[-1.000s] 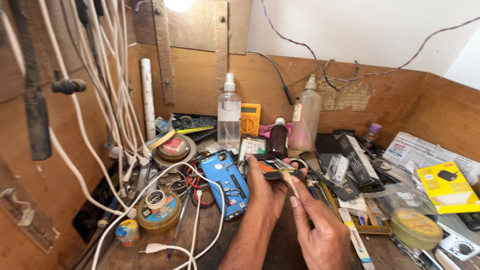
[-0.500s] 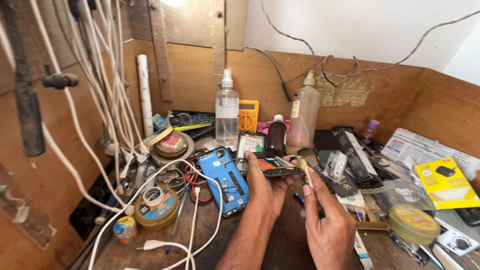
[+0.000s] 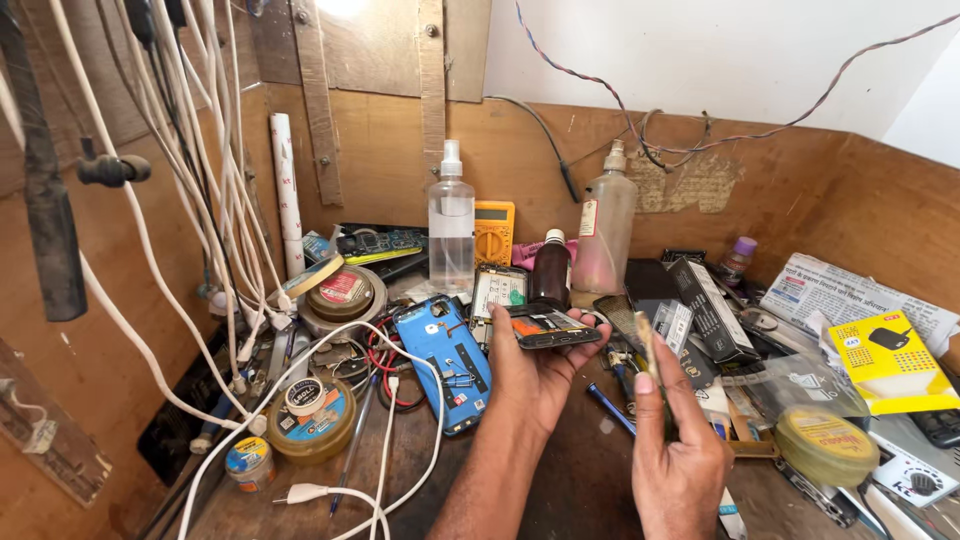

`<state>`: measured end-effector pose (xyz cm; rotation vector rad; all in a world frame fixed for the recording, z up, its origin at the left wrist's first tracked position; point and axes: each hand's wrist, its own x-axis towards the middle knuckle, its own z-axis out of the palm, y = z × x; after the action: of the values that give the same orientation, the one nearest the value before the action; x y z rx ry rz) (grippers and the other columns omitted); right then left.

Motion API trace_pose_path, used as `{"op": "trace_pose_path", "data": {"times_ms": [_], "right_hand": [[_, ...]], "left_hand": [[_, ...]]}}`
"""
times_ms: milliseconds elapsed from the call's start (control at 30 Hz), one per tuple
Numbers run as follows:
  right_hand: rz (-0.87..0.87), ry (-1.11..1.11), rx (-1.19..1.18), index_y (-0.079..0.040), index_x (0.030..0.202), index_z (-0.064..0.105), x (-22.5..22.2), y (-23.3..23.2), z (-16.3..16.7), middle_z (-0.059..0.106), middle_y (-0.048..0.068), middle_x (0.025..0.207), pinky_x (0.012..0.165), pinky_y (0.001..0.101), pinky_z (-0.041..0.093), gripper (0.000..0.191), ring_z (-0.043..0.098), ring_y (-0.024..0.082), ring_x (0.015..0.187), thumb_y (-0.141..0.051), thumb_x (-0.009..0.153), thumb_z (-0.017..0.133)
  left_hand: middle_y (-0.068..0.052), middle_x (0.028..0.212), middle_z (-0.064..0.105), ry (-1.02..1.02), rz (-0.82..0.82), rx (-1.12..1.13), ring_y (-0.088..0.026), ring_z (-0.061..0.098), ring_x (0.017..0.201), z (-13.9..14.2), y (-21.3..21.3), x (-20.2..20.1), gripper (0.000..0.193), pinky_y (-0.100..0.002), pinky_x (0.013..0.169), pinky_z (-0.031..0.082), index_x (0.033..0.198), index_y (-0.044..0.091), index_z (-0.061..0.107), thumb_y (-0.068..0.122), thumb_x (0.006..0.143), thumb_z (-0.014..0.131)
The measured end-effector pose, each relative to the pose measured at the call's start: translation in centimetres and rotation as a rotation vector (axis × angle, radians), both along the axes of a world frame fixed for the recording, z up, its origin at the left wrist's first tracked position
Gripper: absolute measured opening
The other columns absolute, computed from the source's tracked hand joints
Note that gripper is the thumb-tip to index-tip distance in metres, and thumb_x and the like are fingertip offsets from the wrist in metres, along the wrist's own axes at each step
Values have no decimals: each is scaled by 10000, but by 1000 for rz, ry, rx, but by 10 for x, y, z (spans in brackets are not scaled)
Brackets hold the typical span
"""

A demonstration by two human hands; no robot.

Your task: The person disassembles a blue smartphone, removes the battery, and uses a small tool to scrape adhesive from the battery compartment. The person then reassembles the phone by placing the battery back and closing the back cover.

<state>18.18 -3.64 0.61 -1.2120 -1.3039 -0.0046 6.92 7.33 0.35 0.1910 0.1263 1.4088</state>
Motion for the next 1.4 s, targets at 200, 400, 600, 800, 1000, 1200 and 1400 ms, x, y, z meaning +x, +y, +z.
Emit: {"op": "trace_pose_path", "data": {"times_ms": [200, 400, 600, 800, 1000, 1200, 1400], "right_hand": [[50, -66, 62, -116, 1409, 629, -18, -7, 15, 731, 123, 1293, 953, 307, 534, 410, 693, 173, 1187, -137, 1000, 645], [40, -317, 91, -144, 1377, 660, -29, -17, 21, 733, 149, 1238, 874, 341, 578, 425, 732, 236, 1141, -103, 953, 658], [56, -286, 73, -158, 1348, 675, -30, -22, 26, 752, 141, 1152, 850, 351, 588, 401, 767, 225, 1071, -118, 948, 669], [127, -265, 80, -92, 1362, 657, -25, -18, 23, 732, 176, 1270, 902, 363, 564, 396, 719, 271, 1177, -63, 968, 626], [205, -181, 68, -40, 1353, 654, -13, -6, 9, 710, 161, 1332, 990, 324, 529, 367, 683, 209, 1244, -110, 994, 622], [60, 22, -15, -74, 1391, 648, 1, -1, 2, 717, 128, 1323, 1003, 305, 495, 396, 660, 157, 1221, -201, 1017, 622], [125, -32, 41, -102, 1410, 625, -13, -10, 13, 721, 115, 1327, 993, 294, 516, 398, 676, 167, 1219, -176, 1020, 607]], "left_hand": [[-222, 1004, 651, 27, 0, -32, -334, 694, 878, 0, 1, 0, 864, -548, 842, 631, 1237, -86, 521, 692, 1011, 223], [-194, 970, 673, 106, 26, 41, -325, 710, 879, -4, 1, 0, 838, -497, 813, 613, 1232, -35, 552, 690, 1003, 201], [-190, 968, 675, 105, 20, 21, -355, 712, 870, -5, -2, 1, 847, -485, 785, 630, 1213, -47, 550, 700, 1007, 206], [-186, 972, 661, 112, 38, -2, -328, 696, 846, -4, 0, 0, 813, -530, 768, 626, 1228, -37, 543, 686, 1012, 240], [-192, 970, 632, 111, 40, 38, -326, 685, 856, -4, -3, 0, 818, -555, 797, 640, 1232, -46, 509, 691, 1004, 239], [-203, 1007, 628, 97, 6, -19, -336, 681, 872, -2, -3, 0, 847, -555, 817, 644, 1247, -75, 498, 690, 1013, 221], [-193, 990, 644, 117, 23, 15, -324, 694, 872, -4, -1, -1, 825, -519, 797, 636, 1244, -46, 525, 683, 1013, 216]]}}
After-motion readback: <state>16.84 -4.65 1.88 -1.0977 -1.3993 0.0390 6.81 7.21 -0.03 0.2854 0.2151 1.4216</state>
